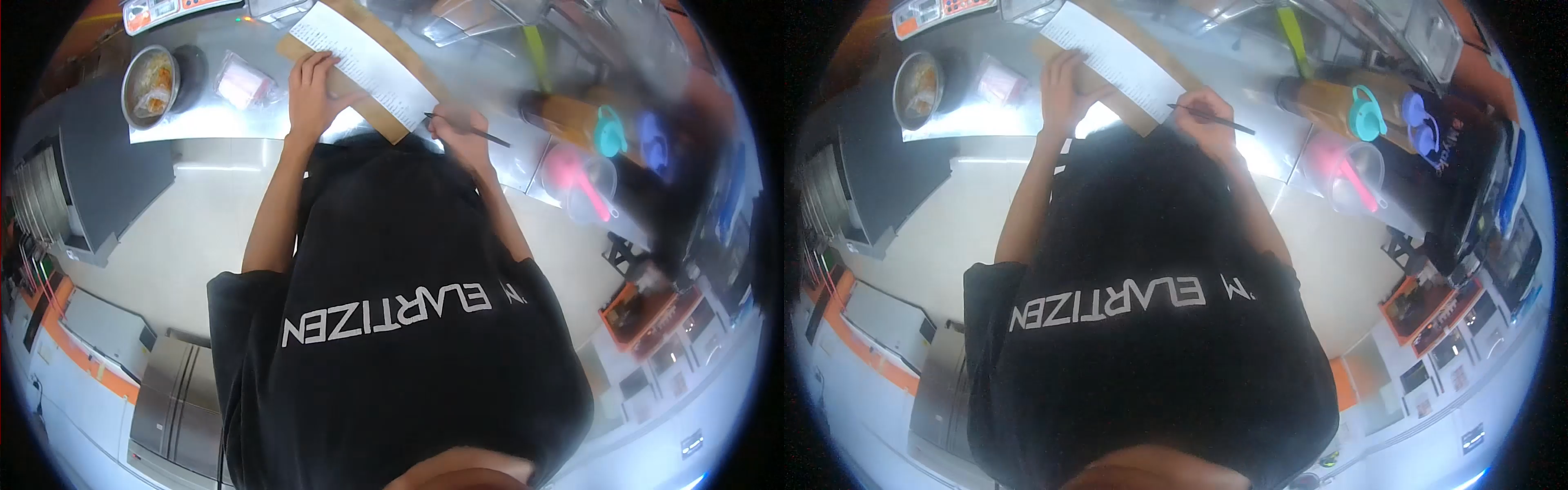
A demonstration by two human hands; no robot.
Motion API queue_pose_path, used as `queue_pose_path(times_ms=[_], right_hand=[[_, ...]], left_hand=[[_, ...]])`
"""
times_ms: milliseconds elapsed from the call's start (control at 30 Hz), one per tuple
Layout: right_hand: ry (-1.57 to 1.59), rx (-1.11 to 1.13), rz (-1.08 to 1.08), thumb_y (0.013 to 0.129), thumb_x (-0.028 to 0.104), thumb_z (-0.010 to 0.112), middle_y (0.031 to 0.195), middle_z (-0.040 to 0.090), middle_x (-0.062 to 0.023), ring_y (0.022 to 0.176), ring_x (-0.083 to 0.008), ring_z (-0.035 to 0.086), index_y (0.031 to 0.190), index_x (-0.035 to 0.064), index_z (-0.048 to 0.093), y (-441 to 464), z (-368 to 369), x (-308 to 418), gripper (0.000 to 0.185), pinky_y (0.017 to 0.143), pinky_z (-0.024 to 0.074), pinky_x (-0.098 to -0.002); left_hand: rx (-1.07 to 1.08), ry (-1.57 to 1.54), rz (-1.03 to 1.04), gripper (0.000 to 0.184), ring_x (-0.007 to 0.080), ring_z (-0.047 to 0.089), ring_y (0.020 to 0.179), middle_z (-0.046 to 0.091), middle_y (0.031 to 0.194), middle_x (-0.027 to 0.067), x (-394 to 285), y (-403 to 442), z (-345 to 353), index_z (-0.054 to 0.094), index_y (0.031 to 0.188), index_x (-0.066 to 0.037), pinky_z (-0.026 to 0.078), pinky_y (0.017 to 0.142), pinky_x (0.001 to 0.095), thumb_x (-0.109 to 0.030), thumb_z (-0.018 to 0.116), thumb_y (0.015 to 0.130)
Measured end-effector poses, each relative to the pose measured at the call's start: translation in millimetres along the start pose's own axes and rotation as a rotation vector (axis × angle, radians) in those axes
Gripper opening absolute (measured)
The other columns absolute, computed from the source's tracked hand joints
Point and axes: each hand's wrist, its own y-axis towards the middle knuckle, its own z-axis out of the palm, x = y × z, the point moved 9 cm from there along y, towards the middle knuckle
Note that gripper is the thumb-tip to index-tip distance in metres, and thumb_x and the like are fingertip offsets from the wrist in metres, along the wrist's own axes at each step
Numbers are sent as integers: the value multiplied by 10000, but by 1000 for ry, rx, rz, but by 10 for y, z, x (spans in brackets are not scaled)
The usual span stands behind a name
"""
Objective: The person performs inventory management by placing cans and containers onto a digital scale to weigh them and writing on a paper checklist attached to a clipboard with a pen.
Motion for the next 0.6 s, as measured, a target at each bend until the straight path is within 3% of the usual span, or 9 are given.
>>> queue_pose_path(times_ms=[100,200,300,400,500,600], right_hand=[[-164,29,-124,870,-35,730,997,704,-54,927,-156,703,980,34,674,77,174,44,142,859,578,-312],[-159,103,-338,857,-82,706,1037,699,-50,941,-153,683,1016,31,683,204,270,52,196,799,562,-270],[-163,126,-380,824,-117,702,1020,679,-51,920,-136,675,968,38,657,273,330,97,216,783,552,-265],[-313,113,-556,801,-125,705,998,665,-55,888,-130,670,927,47,635,322,379,245,225,757,551,-271],[-355,88,-580,736,-78,749,962,695,-92,927,-234,700,878,48,663,389,358,159,209,819,567,-341],[-376,94,-604,726,-70,749,920,699,-87,894,-238,693,874,61,662,407,348,166,216,785,556,-346]], left_hand=[[-18,-3,-21,740,333,524,1286,620,1308,86,7,6,-47,655,1217,-67,423,1095,466,-427,952,644],[-44,10,-28,745,323,527,1284,629,1300,73,9,15,-59,661,1214,-67,420,1098,456,-428,957,633],[-59,5,-38,739,310,531,1287,636,1298,59,22,1,-63,666,1213,-75,415,1102,453,-426,958,632],[-62,-4,-52,724,301,534,1295,640,1303,49,36,3,-72,671,1211,-86,410,1107,453,-420,956,635],[-54,-1,-61,715,300,535,1303,642,1309,47,47,3,-74,675,1206,-88,409,1108,452,-417,954,635],[-48,-3,-63,698,307,533,1305,639,1318,47,47,6,-74,679,1202,-93,410,1110,455,-418,946,645]])
